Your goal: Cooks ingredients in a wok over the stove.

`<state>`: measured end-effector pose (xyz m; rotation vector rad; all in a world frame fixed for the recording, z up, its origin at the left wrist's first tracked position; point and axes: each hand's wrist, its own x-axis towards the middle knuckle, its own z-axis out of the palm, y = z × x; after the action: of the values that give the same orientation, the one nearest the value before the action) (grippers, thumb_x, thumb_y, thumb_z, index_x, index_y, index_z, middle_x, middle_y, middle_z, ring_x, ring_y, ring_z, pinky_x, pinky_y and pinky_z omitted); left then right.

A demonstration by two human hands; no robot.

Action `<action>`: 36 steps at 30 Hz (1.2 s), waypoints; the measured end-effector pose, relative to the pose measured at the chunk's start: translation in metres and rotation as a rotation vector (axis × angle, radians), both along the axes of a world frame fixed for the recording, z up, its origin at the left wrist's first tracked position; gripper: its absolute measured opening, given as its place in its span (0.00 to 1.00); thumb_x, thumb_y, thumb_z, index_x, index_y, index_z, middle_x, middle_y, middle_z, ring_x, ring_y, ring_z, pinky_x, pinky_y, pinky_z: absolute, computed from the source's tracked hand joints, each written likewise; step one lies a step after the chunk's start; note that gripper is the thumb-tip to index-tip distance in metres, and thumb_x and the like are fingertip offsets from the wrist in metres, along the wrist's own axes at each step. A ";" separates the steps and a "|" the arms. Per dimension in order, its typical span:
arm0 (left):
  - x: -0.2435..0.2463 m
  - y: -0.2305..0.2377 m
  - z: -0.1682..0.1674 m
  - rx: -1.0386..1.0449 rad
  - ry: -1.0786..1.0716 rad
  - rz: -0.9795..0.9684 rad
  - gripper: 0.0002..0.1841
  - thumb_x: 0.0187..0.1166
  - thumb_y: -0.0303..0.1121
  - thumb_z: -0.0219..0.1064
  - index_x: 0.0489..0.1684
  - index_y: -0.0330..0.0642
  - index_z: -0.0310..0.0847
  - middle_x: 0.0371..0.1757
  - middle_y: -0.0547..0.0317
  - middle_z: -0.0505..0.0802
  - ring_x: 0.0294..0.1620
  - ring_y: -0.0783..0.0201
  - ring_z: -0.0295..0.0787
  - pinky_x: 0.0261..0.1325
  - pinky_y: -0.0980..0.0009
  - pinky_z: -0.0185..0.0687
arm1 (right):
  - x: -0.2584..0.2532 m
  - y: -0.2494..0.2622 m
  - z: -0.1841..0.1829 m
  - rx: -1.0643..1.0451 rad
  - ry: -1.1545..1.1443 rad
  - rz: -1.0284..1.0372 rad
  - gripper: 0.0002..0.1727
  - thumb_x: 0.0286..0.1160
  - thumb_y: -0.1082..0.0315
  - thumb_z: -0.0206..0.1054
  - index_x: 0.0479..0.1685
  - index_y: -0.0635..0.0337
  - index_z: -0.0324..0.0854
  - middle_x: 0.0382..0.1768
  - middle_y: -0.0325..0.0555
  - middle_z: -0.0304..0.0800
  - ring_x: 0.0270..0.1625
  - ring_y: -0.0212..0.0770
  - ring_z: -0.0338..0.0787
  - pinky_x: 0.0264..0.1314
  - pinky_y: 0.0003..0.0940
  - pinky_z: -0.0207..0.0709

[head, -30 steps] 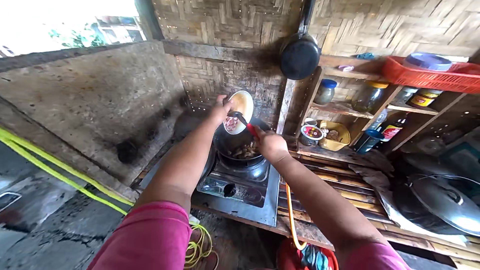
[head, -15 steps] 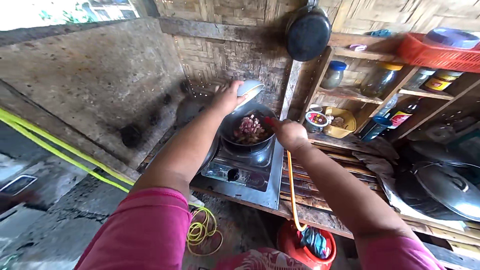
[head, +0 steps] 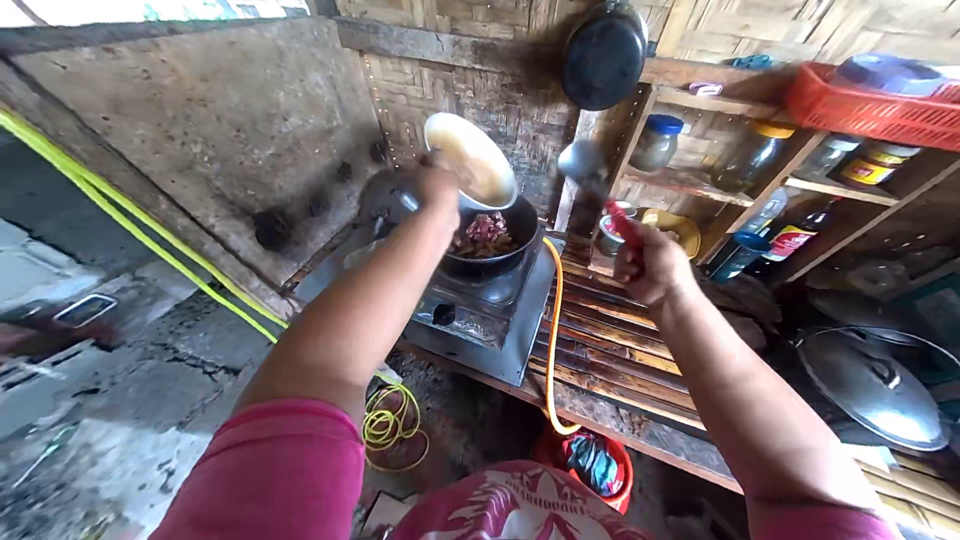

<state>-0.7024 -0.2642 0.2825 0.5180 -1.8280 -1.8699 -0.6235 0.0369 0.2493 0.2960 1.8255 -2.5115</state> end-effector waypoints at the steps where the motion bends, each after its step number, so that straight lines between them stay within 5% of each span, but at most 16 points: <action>1: 0.019 0.018 -0.004 0.103 -0.014 -0.074 0.32 0.92 0.58 0.47 0.85 0.43 0.60 0.77 0.43 0.78 0.75 0.49 0.77 0.71 0.46 0.77 | 0.007 0.013 0.008 0.065 0.095 -0.018 0.15 0.92 0.50 0.50 0.46 0.45 0.78 0.15 0.29 0.68 0.13 0.27 0.65 0.15 0.24 0.63; 4: 0.068 0.086 -0.036 0.369 -0.101 -0.292 0.36 0.87 0.64 0.49 0.84 0.48 0.64 0.73 0.45 0.83 0.69 0.49 0.84 0.66 0.47 0.84 | 0.021 0.052 0.038 0.332 0.276 -0.024 0.11 0.91 0.56 0.54 0.53 0.47 0.79 0.20 0.31 0.73 0.15 0.26 0.67 0.16 0.22 0.65; 7: 0.114 0.163 -0.083 0.422 -0.302 -0.491 0.34 0.87 0.65 0.49 0.77 0.46 0.72 0.65 0.43 0.87 0.61 0.48 0.87 0.58 0.48 0.85 | 0.031 0.072 0.057 0.720 0.313 0.029 0.17 0.90 0.57 0.59 0.68 0.51 0.82 0.29 0.37 0.80 0.19 0.28 0.71 0.20 0.26 0.68; 11: 0.149 0.238 -0.155 0.210 -0.535 -0.659 0.35 0.94 0.56 0.42 0.81 0.31 0.67 0.76 0.30 0.79 0.75 0.39 0.78 0.72 0.41 0.76 | 0.038 0.075 0.046 1.141 0.420 0.086 0.18 0.86 0.60 0.66 0.70 0.53 0.85 0.49 0.54 0.93 0.43 0.48 0.91 0.49 0.57 0.83; 14: 0.162 0.267 -0.192 0.195 -0.584 -0.616 0.32 0.96 0.51 0.42 0.81 0.29 0.63 0.79 0.28 0.74 0.78 0.37 0.73 0.75 0.40 0.73 | 0.028 0.065 0.034 1.369 0.451 0.159 0.20 0.87 0.58 0.64 0.74 0.45 0.84 0.63 0.55 0.92 0.66 0.59 0.90 0.68 0.73 0.77; 19: 0.160 0.277 -0.226 0.132 -0.645 -0.621 0.29 0.95 0.49 0.47 0.79 0.31 0.66 0.75 0.29 0.77 0.75 0.38 0.76 0.72 0.42 0.73 | -0.002 0.007 0.024 1.665 0.518 0.251 0.22 0.87 0.58 0.62 0.78 0.40 0.82 0.67 0.59 0.89 0.69 0.64 0.88 0.67 0.71 0.79; 23: 0.171 0.246 -0.230 0.076 -0.580 -0.772 0.41 0.75 0.47 0.76 0.84 0.36 0.62 0.78 0.35 0.77 0.79 0.44 0.76 0.78 0.47 0.73 | -0.039 -0.050 0.010 1.819 0.448 0.368 0.22 0.88 0.58 0.59 0.78 0.38 0.81 0.70 0.60 0.86 0.71 0.67 0.85 0.66 0.70 0.80; 26: 0.204 0.185 -0.204 0.089 -0.476 -1.026 0.37 0.82 0.44 0.69 0.88 0.38 0.60 0.82 0.38 0.75 0.80 0.47 0.75 0.79 0.46 0.73 | -0.062 -0.082 0.003 1.864 0.391 0.441 0.19 0.88 0.60 0.58 0.73 0.44 0.84 0.70 0.60 0.85 0.72 0.68 0.84 0.65 0.72 0.79; 28: 0.224 0.135 -0.203 0.100 -0.484 -1.105 0.31 0.87 0.45 0.62 0.86 0.41 0.64 0.77 0.42 0.81 0.69 0.52 0.83 0.69 0.53 0.80 | -0.075 -0.099 -0.007 1.862 0.361 0.483 0.19 0.88 0.60 0.57 0.71 0.47 0.85 0.69 0.60 0.86 0.73 0.68 0.84 0.65 0.73 0.79; 31: 0.255 0.059 -0.229 0.187 -0.567 -0.970 0.27 0.90 0.47 0.56 0.83 0.42 0.67 0.69 0.48 0.87 0.61 0.57 0.88 0.65 0.57 0.82 | -0.090 -0.122 -0.019 1.816 0.386 0.547 0.19 0.89 0.58 0.57 0.71 0.49 0.85 0.70 0.61 0.86 0.73 0.68 0.83 0.67 0.75 0.77; 36: 0.355 -0.054 -0.344 0.242 -0.645 -0.427 0.25 0.91 0.39 0.57 0.79 0.30 0.68 0.65 0.35 0.87 0.59 0.51 0.87 0.62 0.54 0.83 | -0.082 -0.151 0.008 1.838 0.371 0.473 0.19 0.90 0.57 0.55 0.66 0.51 0.87 0.66 0.61 0.89 0.69 0.68 0.87 0.61 0.75 0.79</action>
<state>-0.3471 -0.3182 -0.0615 0.9688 -2.2576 -2.4300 -0.7052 -0.1141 0.2577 -0.5712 3.0852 -0.0378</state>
